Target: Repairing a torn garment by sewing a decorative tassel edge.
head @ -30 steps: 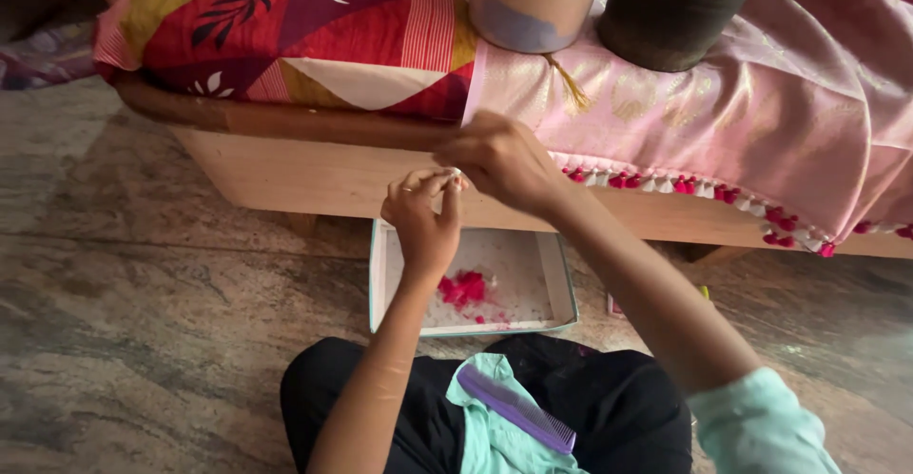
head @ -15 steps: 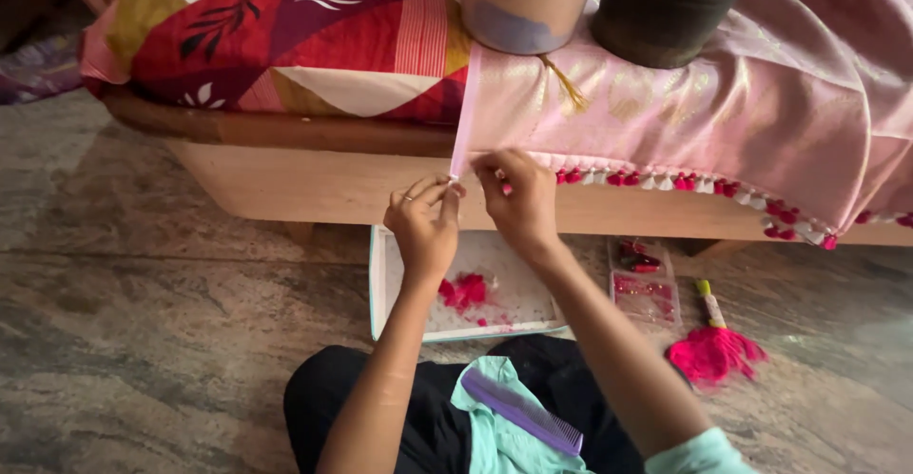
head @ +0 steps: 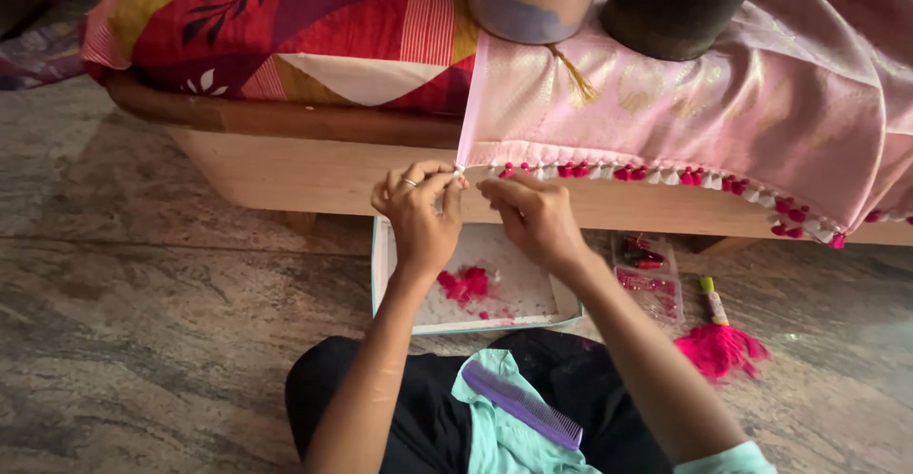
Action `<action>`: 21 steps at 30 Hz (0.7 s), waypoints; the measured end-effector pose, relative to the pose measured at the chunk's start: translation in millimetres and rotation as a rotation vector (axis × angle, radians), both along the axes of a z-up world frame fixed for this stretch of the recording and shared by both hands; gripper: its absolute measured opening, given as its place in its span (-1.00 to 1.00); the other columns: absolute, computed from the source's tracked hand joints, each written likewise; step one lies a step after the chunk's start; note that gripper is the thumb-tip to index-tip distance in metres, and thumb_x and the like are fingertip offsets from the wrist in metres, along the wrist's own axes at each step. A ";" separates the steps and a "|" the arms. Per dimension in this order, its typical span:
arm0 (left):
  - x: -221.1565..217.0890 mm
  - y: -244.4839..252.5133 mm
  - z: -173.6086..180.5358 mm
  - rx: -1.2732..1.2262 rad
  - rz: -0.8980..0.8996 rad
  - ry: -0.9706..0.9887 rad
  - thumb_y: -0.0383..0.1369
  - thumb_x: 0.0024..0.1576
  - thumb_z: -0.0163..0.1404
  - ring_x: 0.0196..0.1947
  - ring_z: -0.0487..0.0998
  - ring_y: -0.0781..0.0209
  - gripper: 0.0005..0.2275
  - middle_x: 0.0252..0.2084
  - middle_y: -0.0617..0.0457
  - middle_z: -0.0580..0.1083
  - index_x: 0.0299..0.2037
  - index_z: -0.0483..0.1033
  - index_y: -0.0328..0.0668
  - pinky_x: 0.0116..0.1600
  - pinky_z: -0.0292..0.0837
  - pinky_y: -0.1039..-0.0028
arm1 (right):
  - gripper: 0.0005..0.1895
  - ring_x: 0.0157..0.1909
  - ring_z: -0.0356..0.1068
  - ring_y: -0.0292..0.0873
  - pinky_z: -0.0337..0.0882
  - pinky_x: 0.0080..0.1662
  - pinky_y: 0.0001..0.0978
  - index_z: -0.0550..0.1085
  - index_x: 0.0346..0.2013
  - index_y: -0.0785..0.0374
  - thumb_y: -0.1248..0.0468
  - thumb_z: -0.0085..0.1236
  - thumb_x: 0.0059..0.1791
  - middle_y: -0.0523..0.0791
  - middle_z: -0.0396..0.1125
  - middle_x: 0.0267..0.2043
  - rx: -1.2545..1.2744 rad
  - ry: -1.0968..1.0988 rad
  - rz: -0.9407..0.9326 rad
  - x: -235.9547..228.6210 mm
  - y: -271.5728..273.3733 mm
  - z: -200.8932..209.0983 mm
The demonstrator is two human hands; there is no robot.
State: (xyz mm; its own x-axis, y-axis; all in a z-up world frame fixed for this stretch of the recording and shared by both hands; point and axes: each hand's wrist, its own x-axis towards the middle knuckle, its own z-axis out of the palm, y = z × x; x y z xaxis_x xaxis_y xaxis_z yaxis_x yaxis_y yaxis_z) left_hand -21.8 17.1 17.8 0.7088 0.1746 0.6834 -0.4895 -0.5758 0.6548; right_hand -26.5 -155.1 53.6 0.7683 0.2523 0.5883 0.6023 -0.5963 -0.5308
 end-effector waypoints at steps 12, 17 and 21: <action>-12.3 -8.0 7.4 0.184 0.201 -0.198 -0.38 0.15 0.13 0.13 0.34 0.08 -0.93 -0.06 0.17 0.53 -0.25 0.66 -0.12 0.28 -0.01 0.10 | -0.95 -0.22 0.43 0.03 0.45 -0.12 -0.13 0.56 -0.46 0.27 0.39 0.30 -0.17 -0.03 0.39 -0.36 -0.474 -0.243 0.411 98.8 43.4 49.7; -7.8 -8.0 9.7 0.064 0.097 -0.031 -0.40 0.11 0.15 0.06 0.37 0.08 -0.93 -0.10 0.17 0.59 -0.30 0.69 -0.15 0.25 0.02 0.10 | -0.89 -0.23 0.48 -0.01 0.50 -0.21 -0.25 0.59 -0.28 0.30 0.45 0.23 -0.10 -0.01 0.46 -0.26 -0.088 -0.318 0.116 25.4 39.5 46.4; 5.1 -12.9 -8.3 -0.215 -0.067 0.128 -0.42 0.11 0.13 -0.05 0.52 0.09 -0.92 -0.16 0.12 0.62 -0.31 0.70 -0.21 0.14 0.28 0.23 | -0.88 -0.32 0.54 -0.13 0.53 -0.30 -0.38 0.62 -0.21 0.30 0.43 0.22 -0.03 -0.01 0.51 -0.28 0.121 -0.105 -0.122 8.0 27.7 -6.1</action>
